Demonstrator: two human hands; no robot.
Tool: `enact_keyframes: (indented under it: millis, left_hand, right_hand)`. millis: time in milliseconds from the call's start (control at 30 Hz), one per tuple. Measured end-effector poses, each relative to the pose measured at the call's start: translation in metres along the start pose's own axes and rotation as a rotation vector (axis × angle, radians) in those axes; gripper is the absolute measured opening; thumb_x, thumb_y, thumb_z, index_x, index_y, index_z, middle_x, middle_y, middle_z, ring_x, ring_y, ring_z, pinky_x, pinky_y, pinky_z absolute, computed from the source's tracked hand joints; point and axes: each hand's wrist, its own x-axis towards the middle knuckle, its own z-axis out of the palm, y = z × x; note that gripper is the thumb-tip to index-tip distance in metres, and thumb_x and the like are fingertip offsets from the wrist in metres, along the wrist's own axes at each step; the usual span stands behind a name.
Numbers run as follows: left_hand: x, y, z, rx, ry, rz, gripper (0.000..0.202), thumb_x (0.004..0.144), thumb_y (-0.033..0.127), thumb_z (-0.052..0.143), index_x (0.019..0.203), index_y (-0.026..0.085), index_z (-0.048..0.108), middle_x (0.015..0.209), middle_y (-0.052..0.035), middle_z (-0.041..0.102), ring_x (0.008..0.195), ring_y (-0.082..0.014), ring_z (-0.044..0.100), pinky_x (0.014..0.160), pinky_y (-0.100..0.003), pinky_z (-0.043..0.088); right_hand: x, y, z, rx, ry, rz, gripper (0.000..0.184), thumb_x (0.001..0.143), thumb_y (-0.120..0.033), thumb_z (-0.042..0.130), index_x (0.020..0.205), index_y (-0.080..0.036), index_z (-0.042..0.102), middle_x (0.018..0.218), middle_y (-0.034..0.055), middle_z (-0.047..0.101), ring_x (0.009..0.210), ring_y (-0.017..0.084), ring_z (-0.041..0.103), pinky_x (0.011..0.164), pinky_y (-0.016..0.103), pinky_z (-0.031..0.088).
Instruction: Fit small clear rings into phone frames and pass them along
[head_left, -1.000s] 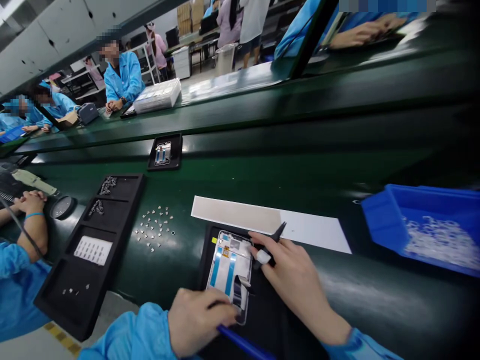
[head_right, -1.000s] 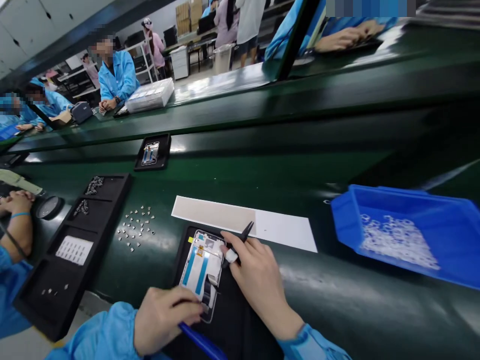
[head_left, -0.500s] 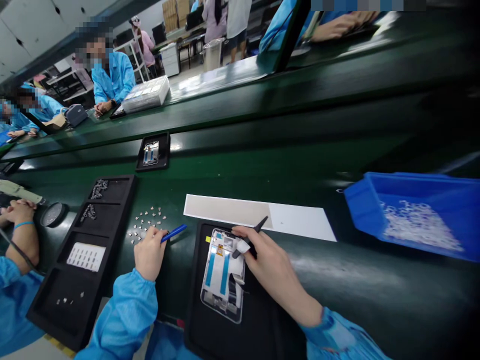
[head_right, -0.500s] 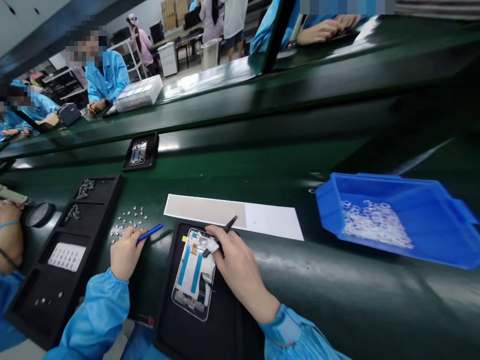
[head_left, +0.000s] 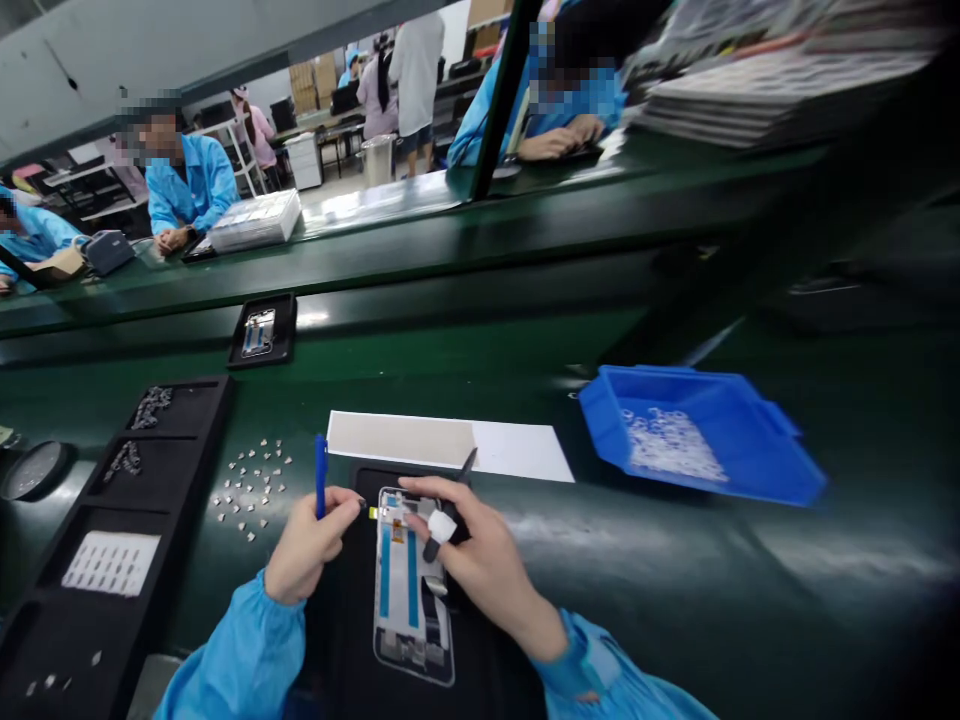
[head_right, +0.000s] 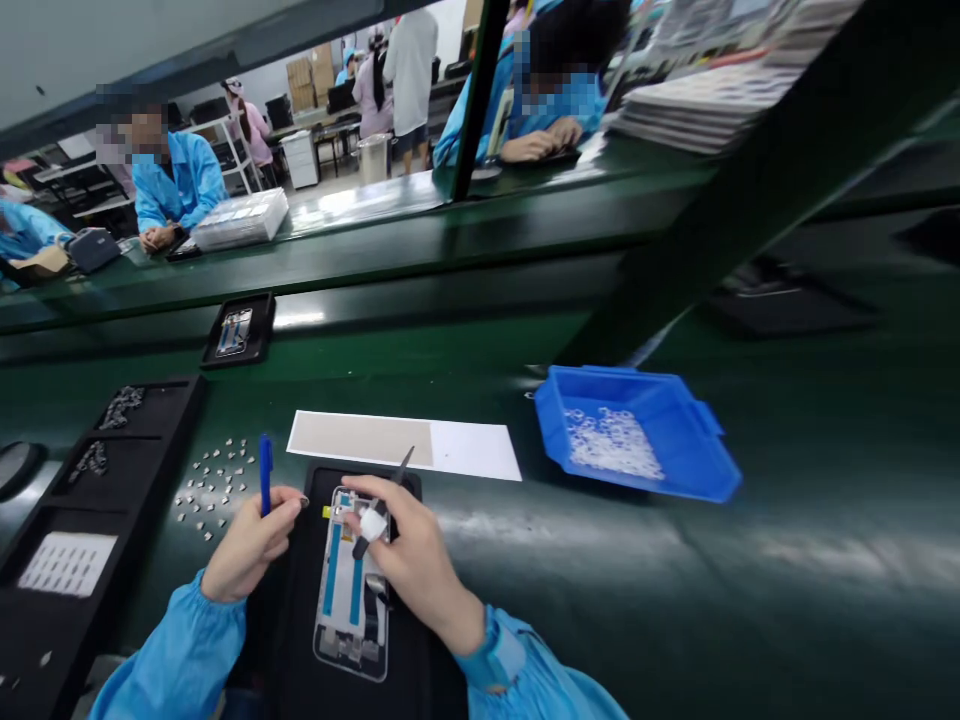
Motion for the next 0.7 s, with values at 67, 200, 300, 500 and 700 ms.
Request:
enact_keyframes:
  millis: [67, 200, 300, 500, 700]
  left_hand:
    - [0.004, 0.003, 0.019, -0.144, -0.166, -0.090, 0.057, 0.059, 0.060, 0.080, 0.083, 0.016, 0.053, 0.049, 0.0141, 0.024, 0.041, -0.0014, 0.010, 0.039, -0.018, 0.005]
    - [0.010, 0.004, 0.042, -0.247, -0.352, -0.146, 0.058, 0.061, 0.059, 0.082, 0.078, 0.018, 0.046, 0.047, 0.0150, 0.023, 0.040, -0.0009, 0.006, 0.038, -0.018, 0.003]
    - [0.011, 0.004, 0.048, -0.274, -0.385, -0.168, 0.058, 0.061, 0.058, 0.083, 0.080, 0.018, 0.045, 0.048, 0.0152, 0.022, 0.040, -0.0007, 0.006, 0.037, -0.017, 0.002]
    - [0.013, 0.004, 0.048, -0.237, -0.196, -0.009, 0.057, 0.069, 0.069, 0.072, 0.075, 0.016, 0.051, 0.055, 0.0098, 0.033, 0.039, -0.0013, 0.017, 0.037, -0.018, 0.013]
    - [0.014, -0.004, 0.039, -0.113, 0.298, 0.733, 0.055, 0.095, 0.061, 0.041, 0.062, 0.018, 0.049, 0.069, -0.0011, 0.047, 0.068, -0.0133, 0.048, 0.065, -0.026, 0.040]
  right_hand:
    - [-0.004, -0.003, 0.003, 0.060, 0.033, -0.010, 0.025, 0.088, -0.029, 0.066, 0.113, -0.025, 0.065, 0.109, 0.0058, 0.072, 0.098, 0.023, 0.069, 0.088, 0.036, 0.057]
    - [-0.007, -0.004, 0.005, 0.177, 0.123, -0.024, 0.019, 0.088, -0.026, 0.068, 0.107, -0.025, 0.065, 0.101, 0.0042, 0.073, 0.091, 0.021, 0.071, 0.082, 0.033, 0.059]
    - [-0.007, -0.004, 0.004, 0.255, 0.160, -0.006, 0.018, 0.087, -0.025, 0.070, 0.103, -0.025, 0.063, 0.095, 0.0026, 0.074, 0.087, 0.019, 0.072, 0.078, 0.031, 0.060]
    - [-0.004, -0.001, -0.001, 0.368, 0.139, 0.111, 0.024, 0.085, -0.032, 0.072, 0.104, -0.023, 0.060, 0.090, 0.0052, 0.074, 0.085, 0.021, 0.072, 0.080, 0.035, 0.059]
    - [-0.004, -0.001, -0.001, 0.333, -0.032, 0.213, 0.024, 0.085, -0.031, 0.069, 0.106, -0.023, 0.061, 0.090, 0.0041, 0.073, 0.084, 0.021, 0.071, 0.083, 0.035, 0.057]
